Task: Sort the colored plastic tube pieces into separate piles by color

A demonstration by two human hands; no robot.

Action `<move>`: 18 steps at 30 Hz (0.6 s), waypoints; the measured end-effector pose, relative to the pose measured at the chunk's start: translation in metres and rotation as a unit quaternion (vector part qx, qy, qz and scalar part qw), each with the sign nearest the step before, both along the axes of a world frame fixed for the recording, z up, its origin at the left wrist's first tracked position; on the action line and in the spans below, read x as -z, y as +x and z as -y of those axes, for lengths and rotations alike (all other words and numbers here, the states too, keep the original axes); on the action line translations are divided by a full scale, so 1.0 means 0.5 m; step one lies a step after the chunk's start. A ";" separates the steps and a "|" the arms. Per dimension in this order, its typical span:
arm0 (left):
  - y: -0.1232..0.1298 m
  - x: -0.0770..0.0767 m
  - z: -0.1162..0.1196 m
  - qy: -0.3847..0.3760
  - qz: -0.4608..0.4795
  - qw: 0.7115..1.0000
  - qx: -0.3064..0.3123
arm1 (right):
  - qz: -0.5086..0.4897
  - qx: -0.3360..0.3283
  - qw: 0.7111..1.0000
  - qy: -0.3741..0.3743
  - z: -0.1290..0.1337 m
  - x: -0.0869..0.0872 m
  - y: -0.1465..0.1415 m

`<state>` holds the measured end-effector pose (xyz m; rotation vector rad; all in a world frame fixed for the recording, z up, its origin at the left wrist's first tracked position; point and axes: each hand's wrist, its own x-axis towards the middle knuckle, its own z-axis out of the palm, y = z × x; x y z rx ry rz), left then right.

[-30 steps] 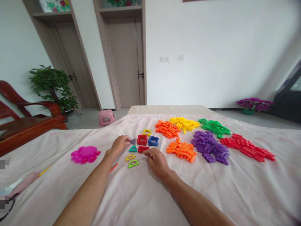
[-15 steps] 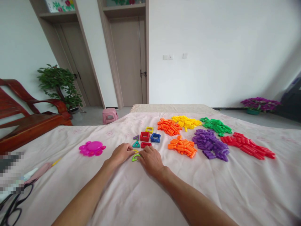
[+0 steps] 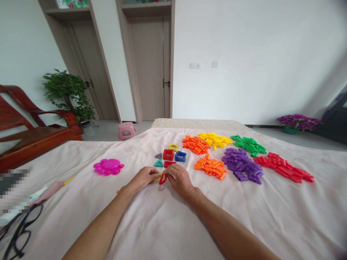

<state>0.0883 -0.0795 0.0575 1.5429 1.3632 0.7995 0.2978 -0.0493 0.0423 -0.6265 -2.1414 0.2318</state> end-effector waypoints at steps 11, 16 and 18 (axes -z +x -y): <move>0.018 -0.013 0.007 -0.041 0.038 0.998 0.006 | -0.038 -0.088 0.993 -0.073 -0.011 0.014 -0.009; 0.029 -0.012 0.003 -0.048 0.079 0.995 -0.037 | -0.052 -0.092 0.982 -0.157 -0.002 -0.002 0.001; 0.030 -0.010 0.000 -0.049 0.082 0.993 -0.065 | -0.063 -0.062 0.978 -0.191 0.006 -0.008 0.003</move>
